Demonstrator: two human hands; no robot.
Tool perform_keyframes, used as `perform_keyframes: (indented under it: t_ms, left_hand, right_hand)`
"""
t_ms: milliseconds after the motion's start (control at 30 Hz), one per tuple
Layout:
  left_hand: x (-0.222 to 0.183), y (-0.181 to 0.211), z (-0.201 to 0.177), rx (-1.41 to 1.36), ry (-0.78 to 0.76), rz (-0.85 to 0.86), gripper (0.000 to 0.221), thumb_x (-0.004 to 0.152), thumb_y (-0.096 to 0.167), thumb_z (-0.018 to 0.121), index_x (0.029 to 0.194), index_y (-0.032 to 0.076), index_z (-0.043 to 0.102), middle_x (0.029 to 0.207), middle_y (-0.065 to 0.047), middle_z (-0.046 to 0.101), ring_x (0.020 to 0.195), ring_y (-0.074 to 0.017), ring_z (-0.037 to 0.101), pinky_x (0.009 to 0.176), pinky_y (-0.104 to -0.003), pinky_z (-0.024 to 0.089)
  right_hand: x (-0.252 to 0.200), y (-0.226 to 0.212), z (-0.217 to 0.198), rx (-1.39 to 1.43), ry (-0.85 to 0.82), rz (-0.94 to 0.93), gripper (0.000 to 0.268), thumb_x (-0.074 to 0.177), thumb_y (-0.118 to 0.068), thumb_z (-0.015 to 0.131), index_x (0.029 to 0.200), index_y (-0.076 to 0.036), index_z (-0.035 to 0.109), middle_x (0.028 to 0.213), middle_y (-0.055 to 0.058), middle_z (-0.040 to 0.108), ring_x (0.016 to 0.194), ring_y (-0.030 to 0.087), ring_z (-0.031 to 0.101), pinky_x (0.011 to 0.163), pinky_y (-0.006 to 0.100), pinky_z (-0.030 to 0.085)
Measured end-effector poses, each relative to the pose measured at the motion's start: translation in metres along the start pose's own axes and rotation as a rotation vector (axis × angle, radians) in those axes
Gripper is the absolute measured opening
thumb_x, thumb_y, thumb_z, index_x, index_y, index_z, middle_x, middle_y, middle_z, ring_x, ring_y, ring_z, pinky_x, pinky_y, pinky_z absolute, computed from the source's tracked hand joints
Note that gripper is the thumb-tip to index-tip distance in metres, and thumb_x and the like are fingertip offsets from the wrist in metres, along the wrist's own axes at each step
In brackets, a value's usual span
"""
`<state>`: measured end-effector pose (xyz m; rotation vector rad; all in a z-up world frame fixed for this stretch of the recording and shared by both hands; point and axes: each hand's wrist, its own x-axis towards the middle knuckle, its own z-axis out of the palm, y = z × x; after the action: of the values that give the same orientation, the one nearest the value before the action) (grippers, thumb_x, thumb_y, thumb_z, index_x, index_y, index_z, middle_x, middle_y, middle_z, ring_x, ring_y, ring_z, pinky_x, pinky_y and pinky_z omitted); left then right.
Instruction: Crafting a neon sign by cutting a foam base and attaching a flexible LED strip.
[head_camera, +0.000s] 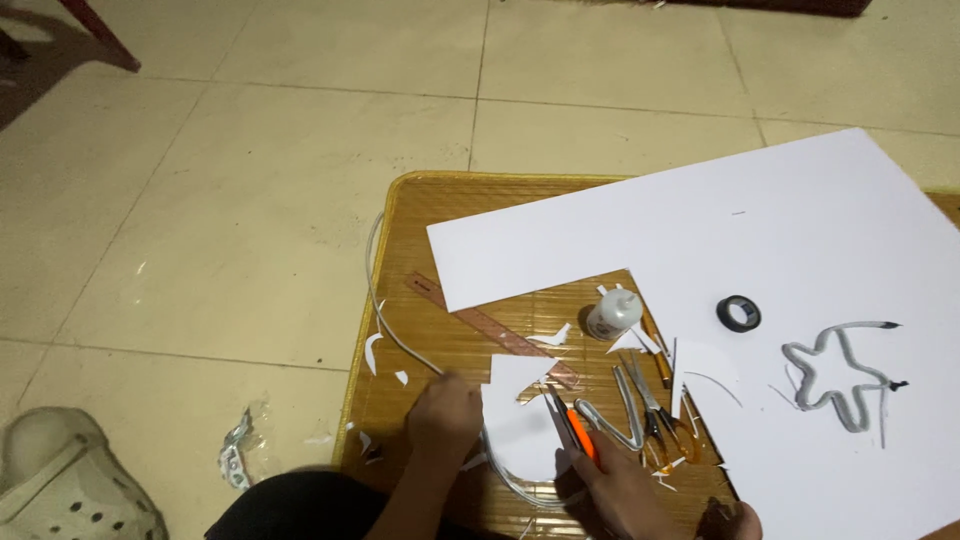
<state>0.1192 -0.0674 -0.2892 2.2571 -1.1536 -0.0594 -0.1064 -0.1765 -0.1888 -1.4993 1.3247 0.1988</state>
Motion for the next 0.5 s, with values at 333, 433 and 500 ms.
perform_keyframes:
  t_ms: [333, 433, 500]
  left_hand:
    - [0.010, -0.007, 0.013, -0.100, -0.459, -0.348, 0.028, 0.082, 0.032, 0.066, 0.093, 0.006, 0.065, 0.106, -0.015, 0.069, 0.102, -0.0369, 0.060, 0.090, -0.047, 0.051]
    - [0.042, 0.040, -0.036, -0.085, -0.690, -0.412, 0.024, 0.091, 0.020, 0.059, 0.071, 0.007, 0.061, 0.076, -0.010, 0.065, 0.074, -0.0250, 0.063, 0.069, -0.043, 0.053]
    - [0.035, 0.020, -0.010, -0.147, -0.537, -0.304, 0.019, 0.086, 0.021, 0.065, 0.073, 0.007, 0.063, 0.077, -0.011, 0.067, 0.075, -0.0287, 0.064, 0.071, -0.044, 0.052]
  right_hand:
    - [-0.025, -0.022, 0.028, -0.223, -0.120, -0.045, 0.036, 0.101, -0.031, 0.054, 0.137, -0.036, 0.059, 0.117, -0.006, 0.084, 0.103, 0.011, 0.082, 0.088, 0.031, 0.062]
    - [0.004, 0.014, 0.034, -0.410, -0.090, -0.162, 0.049, 0.098, -0.030, 0.058, 0.144, -0.040, 0.042, 0.121, -0.004, 0.081, 0.113, 0.019, 0.078, 0.097, 0.042, 0.061]
    - [0.000, 0.008, 0.031, -0.397, -0.062, -0.116, 0.057, 0.097, -0.027, 0.059, 0.147, -0.043, 0.037, 0.128, 0.001, 0.076, 0.117, 0.023, 0.076, 0.100, 0.045, 0.059]
